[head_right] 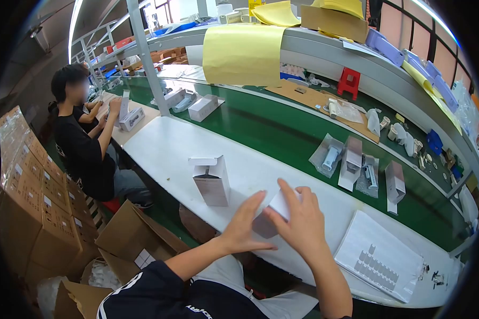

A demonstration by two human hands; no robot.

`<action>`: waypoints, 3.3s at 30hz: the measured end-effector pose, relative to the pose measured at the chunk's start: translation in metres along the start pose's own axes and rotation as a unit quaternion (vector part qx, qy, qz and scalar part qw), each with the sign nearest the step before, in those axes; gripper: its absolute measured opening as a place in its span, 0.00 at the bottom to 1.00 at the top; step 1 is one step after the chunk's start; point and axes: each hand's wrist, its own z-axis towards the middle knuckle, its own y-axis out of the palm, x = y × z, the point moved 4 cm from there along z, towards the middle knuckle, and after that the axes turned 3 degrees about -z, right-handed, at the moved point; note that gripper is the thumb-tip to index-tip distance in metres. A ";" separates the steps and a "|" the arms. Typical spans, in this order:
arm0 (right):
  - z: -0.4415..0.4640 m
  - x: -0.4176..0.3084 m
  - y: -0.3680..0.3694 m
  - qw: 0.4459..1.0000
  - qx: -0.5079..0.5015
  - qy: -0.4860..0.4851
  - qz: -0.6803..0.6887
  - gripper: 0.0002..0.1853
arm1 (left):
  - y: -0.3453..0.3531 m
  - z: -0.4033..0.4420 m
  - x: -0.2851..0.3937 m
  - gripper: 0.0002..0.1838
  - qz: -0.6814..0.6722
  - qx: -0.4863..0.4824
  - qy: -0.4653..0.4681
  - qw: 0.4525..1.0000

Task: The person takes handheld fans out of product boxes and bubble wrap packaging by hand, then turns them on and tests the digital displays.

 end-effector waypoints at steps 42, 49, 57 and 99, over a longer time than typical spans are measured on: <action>-0.111 0.072 -0.057 0.985 -0.109 0.071 0.113 0.35 | 0.093 0.033 0.028 0.46 -0.023 -0.270 0.156 0.950; -0.128 0.071 -0.061 0.982 -0.144 0.085 0.083 0.37 | 0.107 0.030 0.033 0.47 0.012 -0.278 0.186 0.942; -0.146 0.093 -0.068 0.983 -0.132 0.051 0.120 0.38 | 0.122 0.033 0.040 0.49 0.005 -0.308 0.195 0.931; -0.200 0.162 -0.102 0.970 -0.082 0.092 0.209 0.39 | 0.195 0.032 0.080 0.53 -0.041 -0.318 0.196 0.927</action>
